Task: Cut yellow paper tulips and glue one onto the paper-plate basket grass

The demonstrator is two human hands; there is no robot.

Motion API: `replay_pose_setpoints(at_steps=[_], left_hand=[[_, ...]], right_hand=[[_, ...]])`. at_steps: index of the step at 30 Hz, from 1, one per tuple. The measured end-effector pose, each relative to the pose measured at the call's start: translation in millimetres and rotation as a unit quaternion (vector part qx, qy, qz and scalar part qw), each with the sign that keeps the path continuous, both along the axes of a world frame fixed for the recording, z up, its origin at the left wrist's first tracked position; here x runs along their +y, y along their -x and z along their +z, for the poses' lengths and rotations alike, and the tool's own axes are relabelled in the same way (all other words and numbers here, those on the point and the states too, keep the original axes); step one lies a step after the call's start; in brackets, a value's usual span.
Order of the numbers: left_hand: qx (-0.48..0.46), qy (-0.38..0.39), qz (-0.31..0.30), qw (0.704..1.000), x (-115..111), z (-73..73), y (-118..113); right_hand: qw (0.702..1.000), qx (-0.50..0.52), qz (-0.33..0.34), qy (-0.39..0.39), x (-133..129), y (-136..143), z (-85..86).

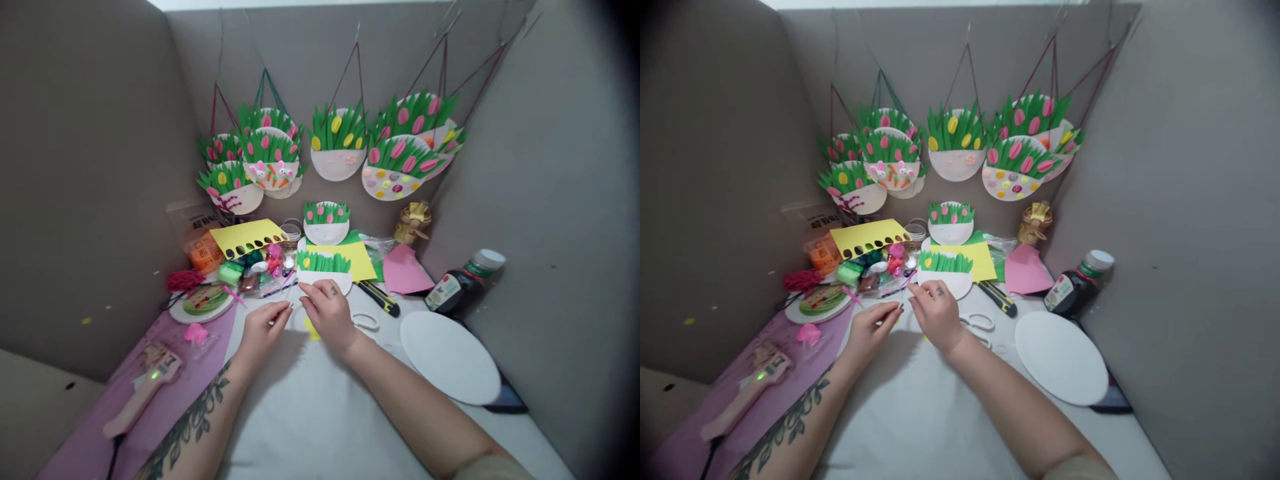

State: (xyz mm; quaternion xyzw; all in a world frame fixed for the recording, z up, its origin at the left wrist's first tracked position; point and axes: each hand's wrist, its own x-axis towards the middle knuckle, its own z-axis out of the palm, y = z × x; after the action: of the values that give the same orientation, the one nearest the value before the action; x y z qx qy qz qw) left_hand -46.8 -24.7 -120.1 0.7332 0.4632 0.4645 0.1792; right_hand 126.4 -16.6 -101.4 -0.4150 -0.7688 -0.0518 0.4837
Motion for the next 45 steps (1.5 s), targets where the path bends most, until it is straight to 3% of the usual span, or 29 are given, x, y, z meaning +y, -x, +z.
replay_pose_setpoints(at_steps=[17,24,27,31,36,39,45], left_hand=[[0.028,-0.016,-0.042,0.999,-1,4.0,2],[-0.095,0.178,-0.079,0.976,-5,13.7,-3],[-0.136,0.202,-0.070,0.967,-3,11.8,-4],[-0.137,0.160,-0.028,0.977,1,4.1,0],[-0.058,0.053,0.025,0.997,4,0.9,3],[-0.037,0.031,0.022,0.999,3,3.0,2],[-0.008,0.016,-0.006,1.000,0,4.3,1]], right_hand=[[0.998,0.043,0.047,0.026,4,-8,3.1],[0.996,0.041,0.084,0.009,3,-14,3.1],[0.994,0.088,0.067,0.012,5,-22,9.2],[0.989,0.123,0.060,0.059,12,-41,23.1],[0.983,0.026,0.124,0.130,19,-61,34.4],[0.978,0.001,0.155,0.140,18,-60,34.0],[0.988,0.021,0.129,0.083,17,-41,21.6]])
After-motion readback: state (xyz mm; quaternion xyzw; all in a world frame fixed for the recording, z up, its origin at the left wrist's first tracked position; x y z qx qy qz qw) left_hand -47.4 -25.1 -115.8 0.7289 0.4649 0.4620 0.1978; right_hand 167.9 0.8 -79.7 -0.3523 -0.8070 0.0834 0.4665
